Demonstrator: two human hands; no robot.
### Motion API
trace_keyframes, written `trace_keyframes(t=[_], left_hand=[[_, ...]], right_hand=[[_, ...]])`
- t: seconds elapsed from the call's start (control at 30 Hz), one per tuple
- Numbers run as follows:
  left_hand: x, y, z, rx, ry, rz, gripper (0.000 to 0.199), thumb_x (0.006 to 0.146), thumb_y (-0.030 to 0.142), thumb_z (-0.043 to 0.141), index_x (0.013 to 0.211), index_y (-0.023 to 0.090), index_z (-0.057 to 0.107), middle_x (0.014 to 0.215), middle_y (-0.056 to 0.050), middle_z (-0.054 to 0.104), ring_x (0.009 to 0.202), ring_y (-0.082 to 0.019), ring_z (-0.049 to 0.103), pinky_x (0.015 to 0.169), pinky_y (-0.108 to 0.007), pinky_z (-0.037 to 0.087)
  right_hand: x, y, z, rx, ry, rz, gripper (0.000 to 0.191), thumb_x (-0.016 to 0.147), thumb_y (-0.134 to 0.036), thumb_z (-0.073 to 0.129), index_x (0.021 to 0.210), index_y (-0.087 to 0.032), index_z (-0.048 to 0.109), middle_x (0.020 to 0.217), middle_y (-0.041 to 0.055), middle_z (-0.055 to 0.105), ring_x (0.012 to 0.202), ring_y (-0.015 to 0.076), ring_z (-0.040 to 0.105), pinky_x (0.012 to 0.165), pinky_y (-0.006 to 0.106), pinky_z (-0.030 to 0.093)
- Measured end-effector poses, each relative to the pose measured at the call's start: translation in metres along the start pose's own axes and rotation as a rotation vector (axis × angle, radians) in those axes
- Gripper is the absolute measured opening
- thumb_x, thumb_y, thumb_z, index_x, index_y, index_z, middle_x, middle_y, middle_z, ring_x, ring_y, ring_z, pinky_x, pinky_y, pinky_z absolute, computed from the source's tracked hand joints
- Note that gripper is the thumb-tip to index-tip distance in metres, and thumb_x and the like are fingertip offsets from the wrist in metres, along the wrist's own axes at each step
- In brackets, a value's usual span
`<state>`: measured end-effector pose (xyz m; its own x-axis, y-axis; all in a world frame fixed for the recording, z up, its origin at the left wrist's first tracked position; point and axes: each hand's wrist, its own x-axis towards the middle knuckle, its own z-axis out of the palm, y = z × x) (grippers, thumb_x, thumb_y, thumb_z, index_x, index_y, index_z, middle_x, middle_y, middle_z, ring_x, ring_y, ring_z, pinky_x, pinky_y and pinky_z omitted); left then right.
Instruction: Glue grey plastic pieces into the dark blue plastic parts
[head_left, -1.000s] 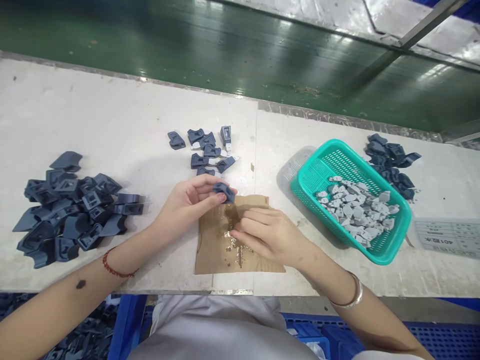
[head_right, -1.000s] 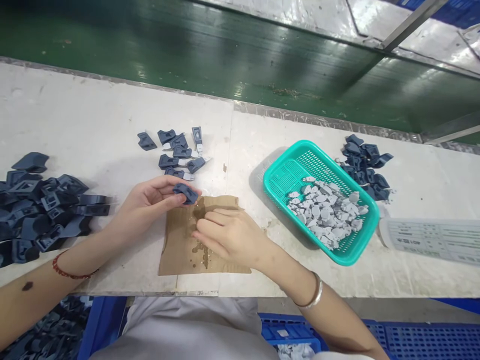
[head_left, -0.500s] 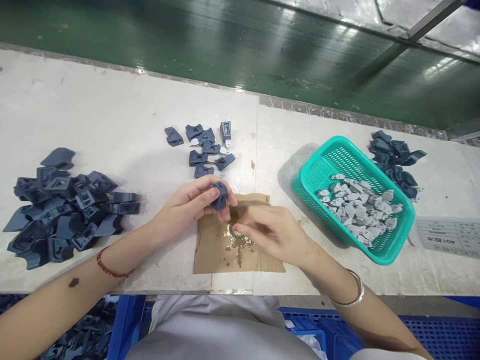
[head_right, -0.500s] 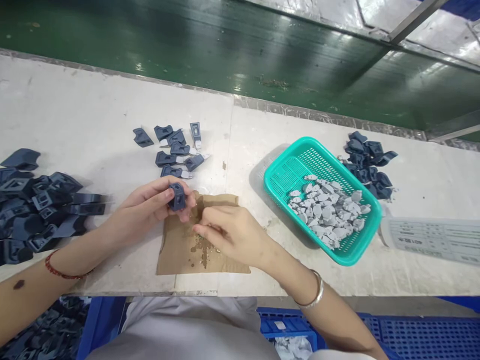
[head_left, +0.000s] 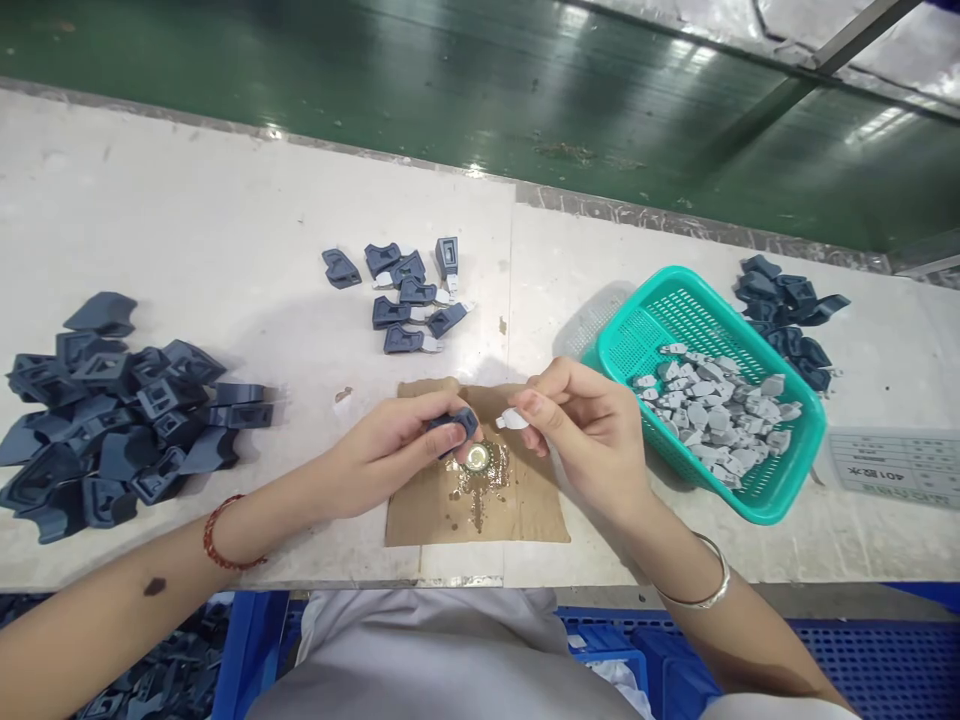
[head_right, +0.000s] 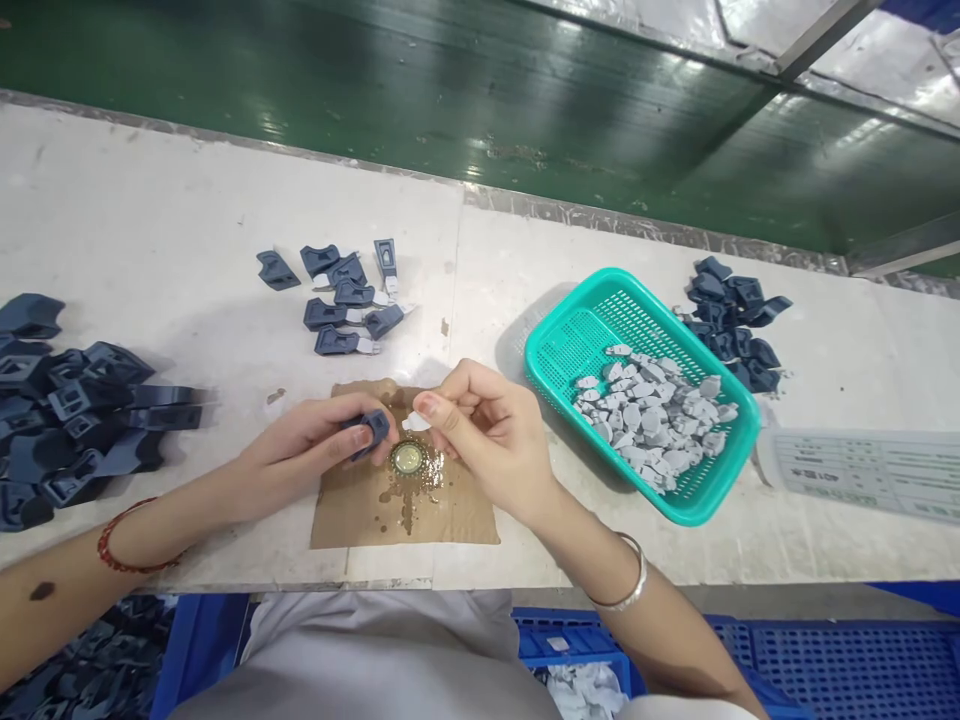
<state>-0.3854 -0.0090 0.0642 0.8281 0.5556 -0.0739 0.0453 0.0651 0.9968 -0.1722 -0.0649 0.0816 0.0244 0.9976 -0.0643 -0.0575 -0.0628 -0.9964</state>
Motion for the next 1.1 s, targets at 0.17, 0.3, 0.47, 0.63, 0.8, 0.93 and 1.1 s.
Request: trace_keyframes(t=[0.17,0.3,0.47,0.63,0.8,0.93,1.1], left_hand=[[-0.001,0.0,0.0,0.079,-0.026,-0.014,0.032,0.109,0.035,0.041,0.093,0.015,0.061,0.083,0.0,0.06,0.074,-0.011,0.054,0.071,-0.025,0.041],[-0.001,0.001,0.001,0.093,-0.026,-0.024,0.035,0.109,0.036,0.041,0.092,0.015,0.062,0.082,0.001,0.059,0.071,-0.01,0.053,0.069,-0.025,0.04],[-0.001,0.001,0.002,0.082,-0.019,-0.027,0.035,0.109,0.035,0.042,0.09,0.015,0.063,0.081,0.001,0.057,0.073,-0.01,0.052,0.069,-0.025,0.039],[-0.001,0.002,0.002,0.074,-0.02,-0.029,0.035,0.109,0.034,0.041,0.09,0.015,0.063,0.081,0.001,0.058,0.075,-0.011,0.053,0.071,-0.025,0.04],[0.0,0.002,0.002,0.076,-0.022,-0.048,0.034,0.109,0.035,0.041,0.09,0.015,0.061,0.082,0.001,0.059,0.075,-0.011,0.054,0.071,-0.026,0.039],[0.001,0.002,0.002,0.044,-0.018,-0.069,0.034,0.109,0.038,0.041,0.088,0.017,0.058,0.081,0.001,0.055,0.073,-0.012,0.05,0.07,-0.028,0.039],[0.004,0.0,0.001,-0.03,-0.026,-0.086,0.035,0.108,0.041,0.043,0.085,0.017,0.055,0.08,0.001,0.051,0.073,-0.013,0.047,0.069,-0.028,0.037]], right_hand=[[-0.002,0.001,0.007,-0.029,-0.013,-0.031,0.024,0.095,-0.027,0.074,0.075,-0.019,0.063,0.056,-0.0058,0.061,0.049,0.004,0.05,0.049,0.017,0.04],[-0.001,0.001,0.011,-0.006,-0.039,-0.05,0.021,0.095,-0.023,0.073,0.076,-0.018,0.064,0.058,-0.0063,0.061,0.051,0.0038,0.055,0.051,0.016,0.044],[-0.001,0.001,0.014,0.017,-0.079,-0.058,0.02,0.096,-0.023,0.072,0.077,-0.019,0.064,0.058,-0.0069,0.061,0.052,0.0048,0.063,0.051,0.015,0.047],[-0.003,0.003,0.015,-0.04,-0.072,-0.067,0.02,0.097,-0.022,0.07,0.078,-0.019,0.064,0.058,-0.0071,0.061,0.053,0.0054,0.063,0.05,0.016,0.047],[-0.006,0.006,0.016,-0.13,-0.059,-0.131,0.018,0.098,-0.018,0.067,0.081,-0.02,0.063,0.063,-0.0051,0.071,0.051,0.0048,0.057,0.05,0.017,0.044],[-0.008,0.006,0.021,-0.185,-0.035,-0.174,0.019,0.099,-0.021,0.067,0.081,-0.02,0.062,0.063,-0.0044,0.072,0.051,0.0051,0.057,0.05,0.017,0.043],[-0.008,0.008,0.026,-0.207,-0.001,-0.128,0.023,0.099,-0.032,0.067,0.08,-0.021,0.062,0.061,-0.0031,0.069,0.051,0.0081,0.055,0.049,0.021,0.043]])
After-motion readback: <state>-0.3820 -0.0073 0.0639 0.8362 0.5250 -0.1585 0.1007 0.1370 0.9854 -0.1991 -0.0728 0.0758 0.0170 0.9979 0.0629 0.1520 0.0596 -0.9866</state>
